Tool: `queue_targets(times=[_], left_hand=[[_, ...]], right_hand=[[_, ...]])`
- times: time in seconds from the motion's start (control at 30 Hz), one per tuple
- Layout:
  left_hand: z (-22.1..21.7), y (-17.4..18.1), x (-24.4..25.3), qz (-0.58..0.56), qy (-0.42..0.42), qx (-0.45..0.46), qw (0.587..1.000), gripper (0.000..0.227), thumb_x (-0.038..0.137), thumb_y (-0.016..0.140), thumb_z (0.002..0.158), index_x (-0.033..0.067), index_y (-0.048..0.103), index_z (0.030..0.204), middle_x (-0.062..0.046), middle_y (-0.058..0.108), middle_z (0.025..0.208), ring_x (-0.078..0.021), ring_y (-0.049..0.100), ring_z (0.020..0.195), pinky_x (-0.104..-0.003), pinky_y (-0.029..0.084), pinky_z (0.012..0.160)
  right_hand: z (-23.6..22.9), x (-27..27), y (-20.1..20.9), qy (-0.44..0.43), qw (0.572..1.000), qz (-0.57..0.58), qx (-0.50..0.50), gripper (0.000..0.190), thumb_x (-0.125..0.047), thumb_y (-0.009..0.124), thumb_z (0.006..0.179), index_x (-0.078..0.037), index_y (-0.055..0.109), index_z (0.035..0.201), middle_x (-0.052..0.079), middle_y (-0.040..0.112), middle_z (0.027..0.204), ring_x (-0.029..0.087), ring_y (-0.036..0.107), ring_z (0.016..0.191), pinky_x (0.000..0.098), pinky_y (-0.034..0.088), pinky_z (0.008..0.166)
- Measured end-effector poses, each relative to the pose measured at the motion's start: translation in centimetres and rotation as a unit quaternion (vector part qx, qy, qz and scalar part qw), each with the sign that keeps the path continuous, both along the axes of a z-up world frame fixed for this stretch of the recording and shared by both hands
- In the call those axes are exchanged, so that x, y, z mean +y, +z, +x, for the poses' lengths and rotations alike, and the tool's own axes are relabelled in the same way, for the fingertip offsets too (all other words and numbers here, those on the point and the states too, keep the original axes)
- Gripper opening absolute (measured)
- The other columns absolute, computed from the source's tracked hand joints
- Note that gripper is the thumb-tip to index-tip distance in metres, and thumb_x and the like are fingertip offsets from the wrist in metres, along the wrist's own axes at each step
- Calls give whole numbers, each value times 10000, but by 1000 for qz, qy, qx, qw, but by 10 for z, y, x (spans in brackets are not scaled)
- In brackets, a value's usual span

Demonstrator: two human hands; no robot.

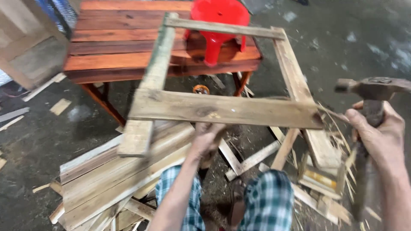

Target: Assembling a rectangular wooden frame by positioning slats and hammering nails into the corner joints.

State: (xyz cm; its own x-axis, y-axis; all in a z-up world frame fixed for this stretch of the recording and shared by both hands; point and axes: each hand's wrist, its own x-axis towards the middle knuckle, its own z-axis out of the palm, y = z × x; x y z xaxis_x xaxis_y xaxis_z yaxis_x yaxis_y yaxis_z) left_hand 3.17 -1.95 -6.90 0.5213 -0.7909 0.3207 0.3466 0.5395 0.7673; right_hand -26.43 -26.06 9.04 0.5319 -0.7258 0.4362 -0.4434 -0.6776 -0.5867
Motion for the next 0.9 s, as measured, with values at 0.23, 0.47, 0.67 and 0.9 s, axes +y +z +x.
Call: queue_targets(times=[0.23,0.47,0.67,0.9], left_hand=[[-10,-17,-1,249,189,16,950,275,-79,810,662,83,784,883,-44,759,814,-121,667,656,-223,534,570],[-17,-13,3,106,281,24,953,215,122,785,893,85,765,1104,-81,751,1090,-142,670,972,-366,548,991],[-3,-30,24,280,353,-75,890,206,117,785,875,95,778,1079,-93,769,1042,-227,714,1005,-443,539,1037],[9,-96,26,335,322,-95,881,179,160,679,892,97,750,1043,-56,782,1111,-190,709,1054,-394,547,980]], right_hand=[[-108,-28,-206,-152,895,418,-9,163,-189,715,908,-82,693,1030,113,733,919,262,665,838,361,504,745],[-104,10,-364,-193,662,712,-137,89,-74,743,819,-20,741,889,-24,606,718,107,679,735,251,540,652],[-86,65,-386,-201,653,715,-149,194,-246,736,857,-55,711,880,17,610,691,151,636,640,292,509,575],[-10,-35,-533,-132,678,711,-131,390,-485,724,912,-103,668,867,75,616,653,213,576,507,351,466,466]])
